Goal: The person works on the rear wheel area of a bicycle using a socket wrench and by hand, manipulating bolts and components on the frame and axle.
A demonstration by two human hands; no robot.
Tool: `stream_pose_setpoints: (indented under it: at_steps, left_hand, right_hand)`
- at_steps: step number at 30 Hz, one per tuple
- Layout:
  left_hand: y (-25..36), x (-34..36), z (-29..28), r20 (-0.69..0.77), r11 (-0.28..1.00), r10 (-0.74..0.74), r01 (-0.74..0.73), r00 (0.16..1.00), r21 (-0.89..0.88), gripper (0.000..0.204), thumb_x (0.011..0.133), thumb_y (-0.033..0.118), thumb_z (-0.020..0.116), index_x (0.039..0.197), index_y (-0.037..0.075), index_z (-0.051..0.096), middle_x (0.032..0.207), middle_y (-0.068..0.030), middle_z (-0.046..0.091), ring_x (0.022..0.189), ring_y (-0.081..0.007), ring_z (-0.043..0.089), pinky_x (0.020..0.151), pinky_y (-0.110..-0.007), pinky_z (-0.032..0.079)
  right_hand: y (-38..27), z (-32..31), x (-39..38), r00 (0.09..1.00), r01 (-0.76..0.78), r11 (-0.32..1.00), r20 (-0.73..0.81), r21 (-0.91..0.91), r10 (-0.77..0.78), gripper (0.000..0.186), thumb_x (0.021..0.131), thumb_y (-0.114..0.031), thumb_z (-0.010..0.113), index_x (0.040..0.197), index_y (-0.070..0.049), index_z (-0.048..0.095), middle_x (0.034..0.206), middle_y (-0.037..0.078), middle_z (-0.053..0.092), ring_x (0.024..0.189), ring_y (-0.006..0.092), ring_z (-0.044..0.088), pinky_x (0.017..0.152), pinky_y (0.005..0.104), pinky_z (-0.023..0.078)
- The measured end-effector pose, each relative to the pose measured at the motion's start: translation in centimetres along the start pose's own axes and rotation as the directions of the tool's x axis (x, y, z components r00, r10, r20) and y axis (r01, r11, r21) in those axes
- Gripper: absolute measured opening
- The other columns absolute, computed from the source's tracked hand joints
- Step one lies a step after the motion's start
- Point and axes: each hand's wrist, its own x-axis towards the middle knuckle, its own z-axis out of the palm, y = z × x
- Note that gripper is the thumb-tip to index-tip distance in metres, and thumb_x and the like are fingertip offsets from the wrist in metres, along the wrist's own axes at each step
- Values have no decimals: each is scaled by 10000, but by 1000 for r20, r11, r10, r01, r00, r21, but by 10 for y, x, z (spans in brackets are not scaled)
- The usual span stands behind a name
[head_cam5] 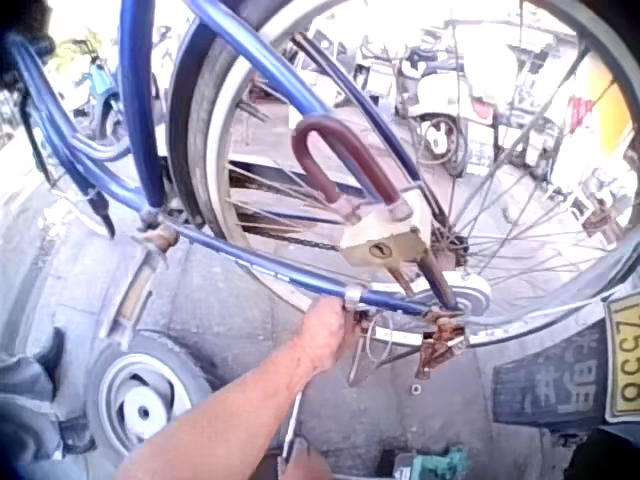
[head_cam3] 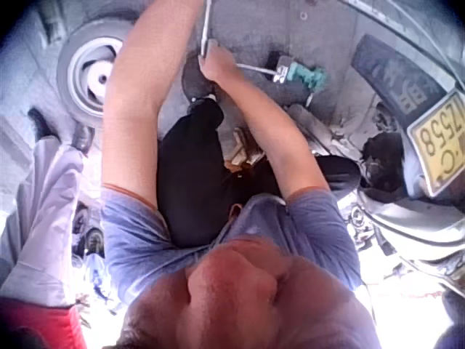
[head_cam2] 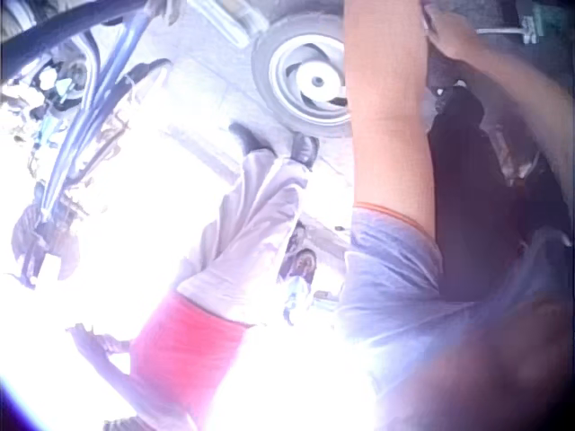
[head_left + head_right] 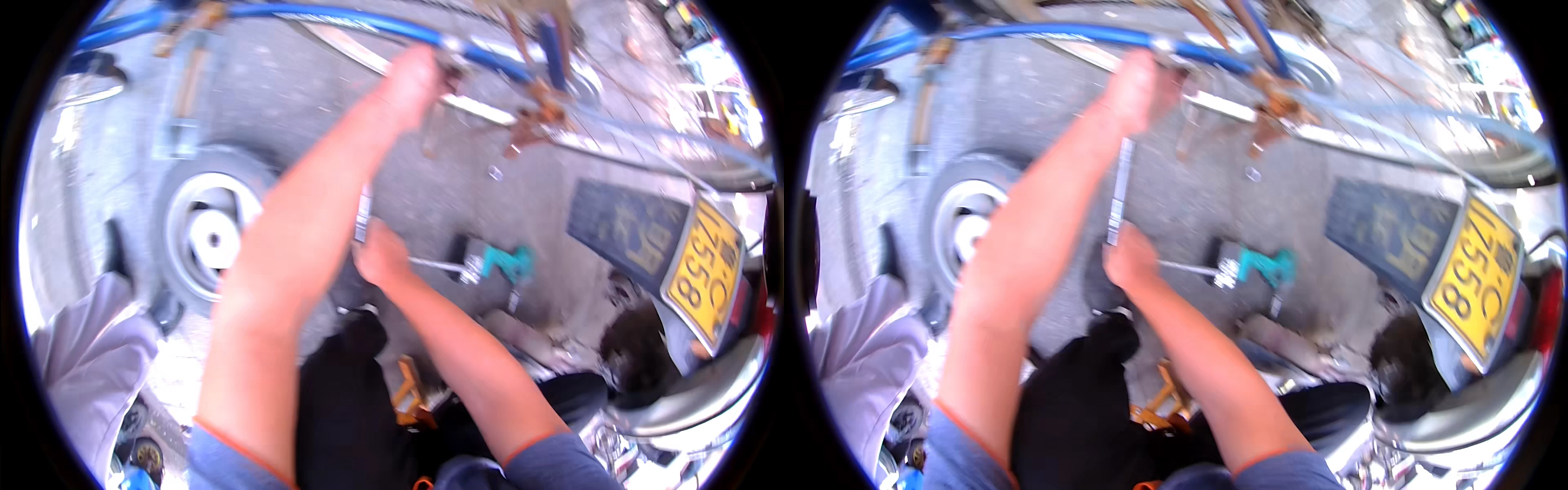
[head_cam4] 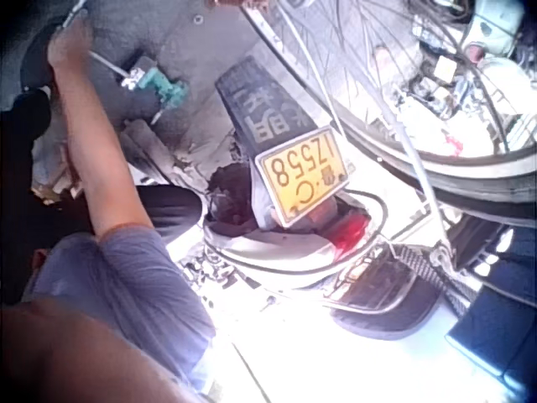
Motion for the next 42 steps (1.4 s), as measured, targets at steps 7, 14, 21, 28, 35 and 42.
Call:
stream_pose_setpoints:
  at_steps: [7,14,21,28,35,42]
  left_hand:
    - [-20,18,32,41,955,-127,134,991,-266,304,1041,329,494,964,102,680,850,-64,658,750,-181,613,650,-341,489]
    - [-27,12,-2,-9,996,-40,40,999,-84,286,1049,334,514,1063,105,684,1014,-55,685,950,-198,630,847,-400,528]
    - [12,-4,14,56,980,-8,19,998,-201,271,1025,305,541,1154,106,671,1092,-47,705,988,-203,635,859,-367,540]
    - [11,-6,16,112,978,19,5,994,-207,316,1045,285,476,1216,87,653,1167,-72,702,984,-229,658,868,-404,543]
    - [4,2,2,154,933,-69,119,986,-341,278,1034,229,451,1018,70,678,895,-59,655,730,-161,524,699,-344,467]
    - [24,-21,43,-14,934,-169,156,985,-320,276,1004,301,526,1005,86,699,835,-55,674,683,-222,594,602,-365,488]
  right_hand:
    - [45,-83,7,984,0,817,-147,577,104,408,1049,-249,616,1380,-13,588,1231,169,702,1110,267,679,985,395,523]
    - [-22,-206,56,899,125,33,-128,992,420,470,1073,-349,588,1433,-50,545,1449,95,587,1390,248,515,1195,429,353]
    - [-62,-242,75,956,114,-203,-52,973,288,218,1053,-228,621,1189,-61,651,979,26,668,944,174,625,844,343,519]
    - [-65,-240,85,964,-31,-256,97,966,249,148,1056,-212,616,1016,-86,683,732,-58,488,689,90,429,643,272,417]
    - [-59,-241,95,998,-1,-463,32,886,58,303,1096,-241,499,887,-48,604,599,-42,423,542,97,359,560,262,384]
    - [-73,-251,94,962,102,-481,36,871,269,329,1097,-252,456,923,-17,607,713,64,621,557,139,483,509,270,368]
